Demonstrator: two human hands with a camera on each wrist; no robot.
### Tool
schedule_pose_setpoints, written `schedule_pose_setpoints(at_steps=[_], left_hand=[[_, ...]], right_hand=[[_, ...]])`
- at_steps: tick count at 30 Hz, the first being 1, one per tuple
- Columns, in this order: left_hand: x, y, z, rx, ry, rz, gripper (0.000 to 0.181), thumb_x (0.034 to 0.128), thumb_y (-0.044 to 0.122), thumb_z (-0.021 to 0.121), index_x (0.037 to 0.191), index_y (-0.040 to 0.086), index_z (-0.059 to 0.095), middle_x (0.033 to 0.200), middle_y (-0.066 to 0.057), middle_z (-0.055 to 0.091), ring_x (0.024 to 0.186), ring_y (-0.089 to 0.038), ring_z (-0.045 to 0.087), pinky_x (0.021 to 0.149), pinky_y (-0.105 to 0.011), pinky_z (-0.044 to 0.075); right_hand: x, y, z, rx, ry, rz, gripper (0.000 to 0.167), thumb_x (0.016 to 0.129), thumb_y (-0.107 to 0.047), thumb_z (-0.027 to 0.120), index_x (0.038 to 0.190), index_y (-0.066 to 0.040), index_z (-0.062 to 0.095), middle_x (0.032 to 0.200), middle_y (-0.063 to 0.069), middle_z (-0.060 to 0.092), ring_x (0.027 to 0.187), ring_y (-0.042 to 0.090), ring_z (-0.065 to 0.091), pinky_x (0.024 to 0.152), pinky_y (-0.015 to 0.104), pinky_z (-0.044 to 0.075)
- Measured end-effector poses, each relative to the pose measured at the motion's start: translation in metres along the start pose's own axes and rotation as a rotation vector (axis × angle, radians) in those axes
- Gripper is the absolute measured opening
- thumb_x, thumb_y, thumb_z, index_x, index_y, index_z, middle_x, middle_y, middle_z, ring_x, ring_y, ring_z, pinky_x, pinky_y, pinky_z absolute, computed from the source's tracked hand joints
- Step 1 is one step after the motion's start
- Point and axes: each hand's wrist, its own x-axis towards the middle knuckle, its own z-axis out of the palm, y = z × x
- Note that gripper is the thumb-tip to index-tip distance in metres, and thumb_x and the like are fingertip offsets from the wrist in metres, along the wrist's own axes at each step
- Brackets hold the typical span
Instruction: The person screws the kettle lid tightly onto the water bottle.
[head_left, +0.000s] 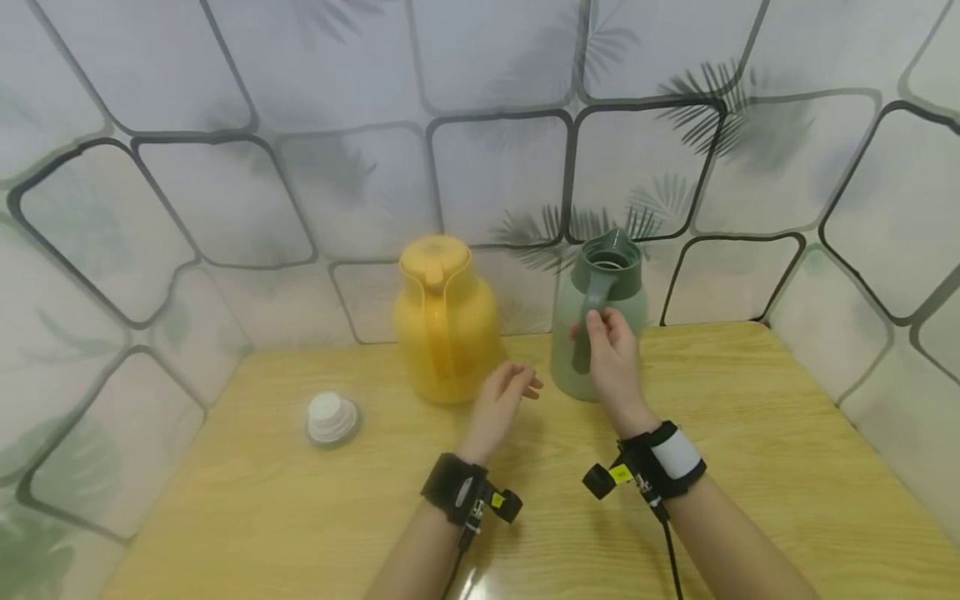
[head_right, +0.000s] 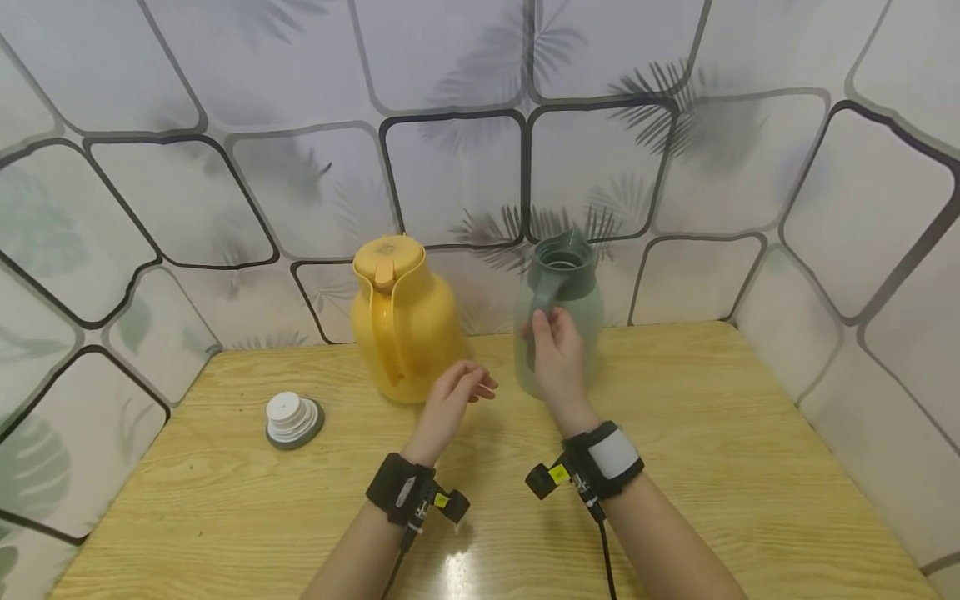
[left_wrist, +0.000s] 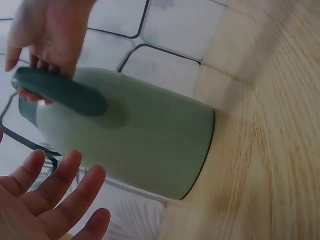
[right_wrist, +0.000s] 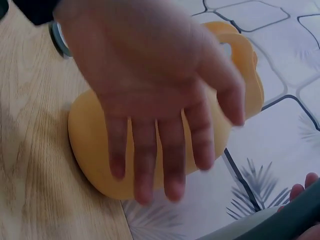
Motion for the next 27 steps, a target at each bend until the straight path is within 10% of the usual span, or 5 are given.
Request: schedule_pose_setpoints(at_steps=[15, 27], left_hand=[[0.052, -0.026, 0.017, 0.009, -0.025, -0.074, 0.051, 0.1009, 0.03, 0.044, 0.147, 0.012, 0.034, 0.146, -0.017, 0.036, 0.129, -0.034, 0.038, 0.104, -0.048, 0.032], [0.063, -0.028, 0.033, -0.022, -0.084, -0.112, 0.07, 0.093, 0.049, 0.056, 0.152, 0.032, 0.022, 0.155, -0.011, 0.021, 0.135, -0.043, 0.027, 0.104, -0.056, 0.028]], right_hand=[[-0.002, -0.003, 0.002, 0.066, -0.002, -0.013, 0.02, 0.106, -0.024, 0.032, 0.104, -0.005, 0.037, 0.087, 0.01, 0.042, 0.08, 0.021, 0.042, 0.077, 0.03, 0.032], [-0.004, -0.005, -0.002, 0.073, -0.024, 0.005, 0.018, 0.106, -0.025, 0.03, 0.106, -0.008, 0.036, 0.087, 0.009, 0.041, 0.083, 0.024, 0.041, 0.076, 0.03, 0.031]])
